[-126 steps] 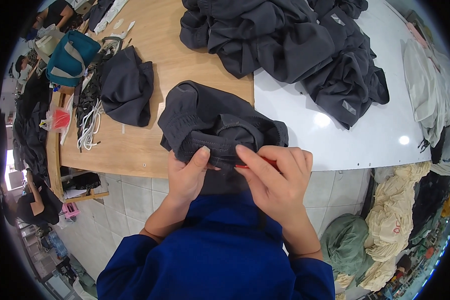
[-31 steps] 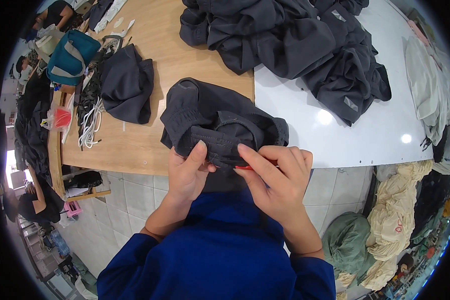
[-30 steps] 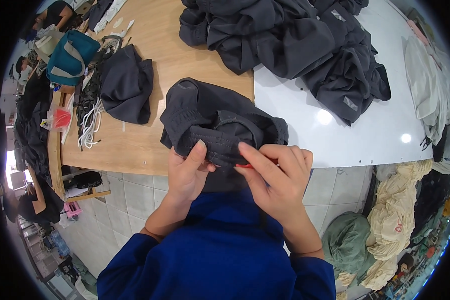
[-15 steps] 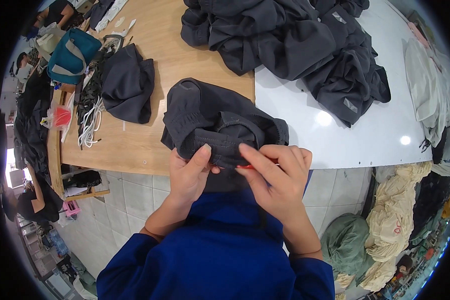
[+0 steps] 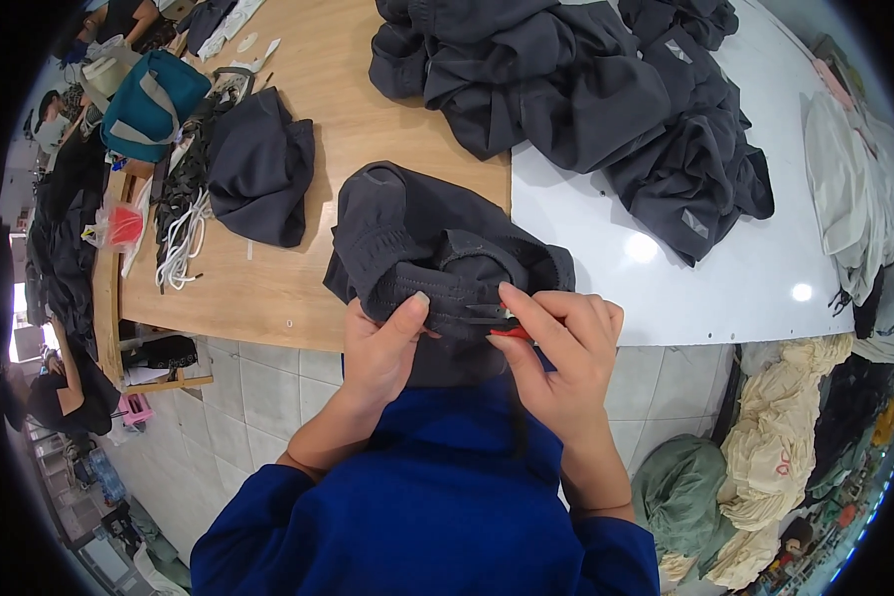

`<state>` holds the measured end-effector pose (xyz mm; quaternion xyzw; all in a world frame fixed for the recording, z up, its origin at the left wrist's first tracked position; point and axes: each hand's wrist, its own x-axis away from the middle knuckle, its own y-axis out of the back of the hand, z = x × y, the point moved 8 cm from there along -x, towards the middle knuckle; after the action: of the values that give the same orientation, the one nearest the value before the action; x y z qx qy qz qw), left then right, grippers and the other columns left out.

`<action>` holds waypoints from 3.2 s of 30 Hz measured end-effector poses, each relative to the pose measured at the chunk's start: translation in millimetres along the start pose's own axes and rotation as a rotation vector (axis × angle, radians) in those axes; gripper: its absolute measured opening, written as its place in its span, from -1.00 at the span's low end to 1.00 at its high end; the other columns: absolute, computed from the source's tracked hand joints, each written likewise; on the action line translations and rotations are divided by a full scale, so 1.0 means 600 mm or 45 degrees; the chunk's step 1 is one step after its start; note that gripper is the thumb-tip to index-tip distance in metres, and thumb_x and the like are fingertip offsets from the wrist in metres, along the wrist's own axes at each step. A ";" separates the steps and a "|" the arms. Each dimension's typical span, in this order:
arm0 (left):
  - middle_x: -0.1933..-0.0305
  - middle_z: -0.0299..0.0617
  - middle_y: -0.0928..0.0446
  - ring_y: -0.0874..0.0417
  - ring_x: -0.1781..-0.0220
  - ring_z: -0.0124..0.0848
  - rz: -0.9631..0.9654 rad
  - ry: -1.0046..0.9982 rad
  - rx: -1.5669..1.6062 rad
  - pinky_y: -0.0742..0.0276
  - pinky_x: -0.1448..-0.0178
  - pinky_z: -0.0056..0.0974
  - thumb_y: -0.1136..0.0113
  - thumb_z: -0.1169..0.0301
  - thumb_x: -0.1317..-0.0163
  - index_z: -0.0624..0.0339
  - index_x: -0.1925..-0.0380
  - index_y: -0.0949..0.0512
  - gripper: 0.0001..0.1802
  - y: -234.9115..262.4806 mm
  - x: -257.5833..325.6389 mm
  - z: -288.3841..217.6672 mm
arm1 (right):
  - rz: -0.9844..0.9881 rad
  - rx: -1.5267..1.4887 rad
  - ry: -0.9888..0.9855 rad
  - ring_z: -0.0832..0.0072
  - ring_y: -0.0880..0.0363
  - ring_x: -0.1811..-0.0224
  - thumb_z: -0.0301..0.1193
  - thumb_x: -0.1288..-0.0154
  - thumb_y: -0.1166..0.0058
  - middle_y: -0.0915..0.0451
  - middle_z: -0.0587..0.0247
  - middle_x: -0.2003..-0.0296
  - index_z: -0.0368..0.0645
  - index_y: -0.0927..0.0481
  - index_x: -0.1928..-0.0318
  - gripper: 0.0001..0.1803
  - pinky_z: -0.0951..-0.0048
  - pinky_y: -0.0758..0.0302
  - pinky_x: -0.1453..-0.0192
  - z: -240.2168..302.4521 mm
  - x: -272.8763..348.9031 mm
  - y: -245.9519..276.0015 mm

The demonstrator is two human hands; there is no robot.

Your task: Trim loose threads from the waistband of grey shorts using small snips in a factory setting.

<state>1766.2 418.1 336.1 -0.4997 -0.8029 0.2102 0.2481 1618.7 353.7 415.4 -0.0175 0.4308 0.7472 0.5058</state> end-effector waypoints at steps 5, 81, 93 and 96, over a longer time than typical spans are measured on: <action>0.23 -0.22 -0.58 -0.55 0.20 -0.55 0.004 -0.018 0.035 -0.45 0.04 -0.43 -0.16 0.48 -0.21 0.33 0.20 -0.54 -0.81 -0.005 -0.002 -0.005 | 0.031 0.015 0.067 0.54 -0.33 0.42 -0.30 0.06 -0.25 -0.48 0.43 0.42 -0.05 -0.66 0.15 -0.63 0.48 -0.11 0.22 -0.003 0.009 -0.005; 0.18 -0.16 -0.58 -0.58 0.17 -0.45 0.017 0.054 0.150 -0.50 0.03 -0.35 0.04 0.33 -0.35 0.30 0.17 -0.50 -0.74 -0.006 0.002 0.007 | 0.233 -0.838 -0.514 0.57 -0.32 0.68 -0.12 0.38 -0.49 -0.38 0.44 0.65 -0.22 -0.53 -0.02 -0.16 0.56 -0.17 0.47 -0.015 0.011 -0.042; 0.11 -0.12 -0.55 -0.62 0.19 -0.40 0.085 0.201 0.148 -0.60 0.20 -0.32 0.22 0.29 -0.41 0.23 0.02 -0.39 -0.69 -0.010 -0.001 0.018 | 0.511 -0.318 -0.011 0.44 -0.41 0.64 -0.35 0.27 -0.38 -0.43 0.40 0.68 -0.21 -0.34 -0.21 -0.11 0.50 -0.24 0.50 0.024 0.009 -0.061; 0.12 -0.13 -0.55 -0.61 0.20 -0.41 0.078 0.176 0.172 -0.60 0.18 -0.33 0.20 0.28 -0.40 0.24 0.01 -0.38 -0.69 -0.003 -0.004 0.014 | 0.642 -0.446 0.433 0.44 -0.41 0.64 -0.28 0.30 -0.41 -0.42 0.42 0.69 -0.18 -0.45 -0.12 -0.18 0.50 -0.23 0.50 0.046 0.035 -0.068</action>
<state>1760.8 414.8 330.2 -0.5194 -0.7522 0.2364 0.3294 1651.3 392.1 397.8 -0.1213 0.3649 0.8976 0.2156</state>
